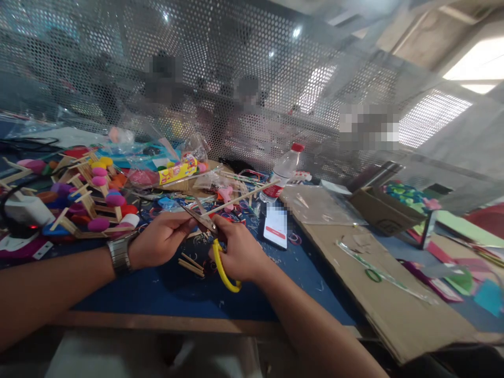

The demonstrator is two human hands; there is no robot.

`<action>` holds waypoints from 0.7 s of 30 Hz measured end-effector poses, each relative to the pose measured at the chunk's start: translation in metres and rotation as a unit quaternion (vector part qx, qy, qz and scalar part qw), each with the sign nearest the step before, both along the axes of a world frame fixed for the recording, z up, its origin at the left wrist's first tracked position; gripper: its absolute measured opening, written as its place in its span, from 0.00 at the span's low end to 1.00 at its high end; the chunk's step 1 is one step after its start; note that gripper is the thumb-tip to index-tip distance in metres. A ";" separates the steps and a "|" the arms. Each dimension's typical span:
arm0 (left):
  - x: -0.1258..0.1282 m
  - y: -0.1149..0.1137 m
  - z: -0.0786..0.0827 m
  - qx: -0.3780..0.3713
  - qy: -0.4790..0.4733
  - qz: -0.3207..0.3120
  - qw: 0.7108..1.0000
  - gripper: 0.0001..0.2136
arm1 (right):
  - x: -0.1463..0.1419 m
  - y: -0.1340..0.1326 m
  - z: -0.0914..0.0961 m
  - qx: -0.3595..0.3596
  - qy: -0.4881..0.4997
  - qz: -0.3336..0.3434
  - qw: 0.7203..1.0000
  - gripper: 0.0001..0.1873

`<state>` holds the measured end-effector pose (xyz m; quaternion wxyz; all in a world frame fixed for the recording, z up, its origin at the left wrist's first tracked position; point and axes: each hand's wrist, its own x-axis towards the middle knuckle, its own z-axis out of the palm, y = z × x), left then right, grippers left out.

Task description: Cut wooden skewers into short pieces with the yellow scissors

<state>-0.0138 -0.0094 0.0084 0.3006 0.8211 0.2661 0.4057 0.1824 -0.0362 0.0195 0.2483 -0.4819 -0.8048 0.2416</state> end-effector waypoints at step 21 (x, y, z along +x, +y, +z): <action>0.001 0.003 -0.001 0.022 0.028 0.021 0.999 0.13 | 0.001 0.002 -0.002 0.007 -0.036 0.001 0.999 0.16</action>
